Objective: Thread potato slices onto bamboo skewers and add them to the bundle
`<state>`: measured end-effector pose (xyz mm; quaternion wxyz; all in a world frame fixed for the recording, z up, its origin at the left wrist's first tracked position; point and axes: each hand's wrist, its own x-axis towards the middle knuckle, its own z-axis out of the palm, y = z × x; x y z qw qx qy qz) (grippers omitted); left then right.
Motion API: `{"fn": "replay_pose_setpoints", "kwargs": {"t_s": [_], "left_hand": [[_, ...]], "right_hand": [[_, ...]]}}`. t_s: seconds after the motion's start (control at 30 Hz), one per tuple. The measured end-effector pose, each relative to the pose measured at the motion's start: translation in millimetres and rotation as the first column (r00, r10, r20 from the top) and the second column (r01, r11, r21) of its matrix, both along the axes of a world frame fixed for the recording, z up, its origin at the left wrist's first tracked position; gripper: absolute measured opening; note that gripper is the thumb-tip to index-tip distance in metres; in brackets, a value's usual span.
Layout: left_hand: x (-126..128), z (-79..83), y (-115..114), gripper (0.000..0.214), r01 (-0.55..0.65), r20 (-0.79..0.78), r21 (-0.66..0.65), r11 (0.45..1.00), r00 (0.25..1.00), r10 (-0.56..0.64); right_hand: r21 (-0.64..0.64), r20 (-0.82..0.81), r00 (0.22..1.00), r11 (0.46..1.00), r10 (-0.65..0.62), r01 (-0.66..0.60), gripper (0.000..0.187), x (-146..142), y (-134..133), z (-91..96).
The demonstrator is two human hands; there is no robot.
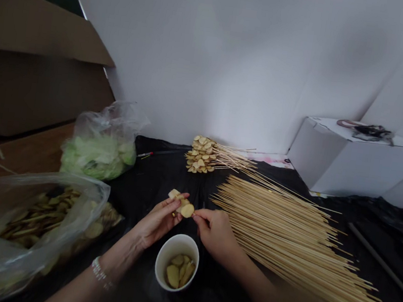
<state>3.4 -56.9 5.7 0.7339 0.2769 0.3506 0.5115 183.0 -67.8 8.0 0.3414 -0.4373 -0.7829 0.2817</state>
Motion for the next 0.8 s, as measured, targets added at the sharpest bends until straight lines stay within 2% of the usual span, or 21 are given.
{"fn": "replay_pose_setpoints", "kwargs": {"t_s": [0.2, 0.43, 0.67, 0.8], "left_hand": [[-0.5, -2.8, 2.5, 0.028, -0.031, -0.03, 0.027, 0.999, 0.999, 0.032], [2.7, 0.7, 0.2, 0.028, -0.115, -0.106, 0.076, 0.991, 0.987, 0.122], [1.1, -2.3, 2.2, 0.03, -0.122, -0.063, -0.004, 0.993, 0.991, 0.121], [-1.3, -1.9, 2.8, 0.038, -0.123, -0.118, -0.007, 0.992, 0.986, 0.121]], "right_hand": [[0.054, -0.002, 0.999, 0.998, -0.043, 0.043, 0.028, -0.7, 0.0, -1.4], [0.044, 0.021, 0.999, 0.999, -0.028, 0.027, 0.028, -1.1, -1.2, -2.8], [0.085, 0.061, 0.997, 0.995, -0.057, 0.052, 0.029, -0.5, -1.5, -0.5], [0.076, 0.072, 0.996, 0.996, -0.052, 0.046, 0.029, 0.1, -1.4, -0.8]]}}
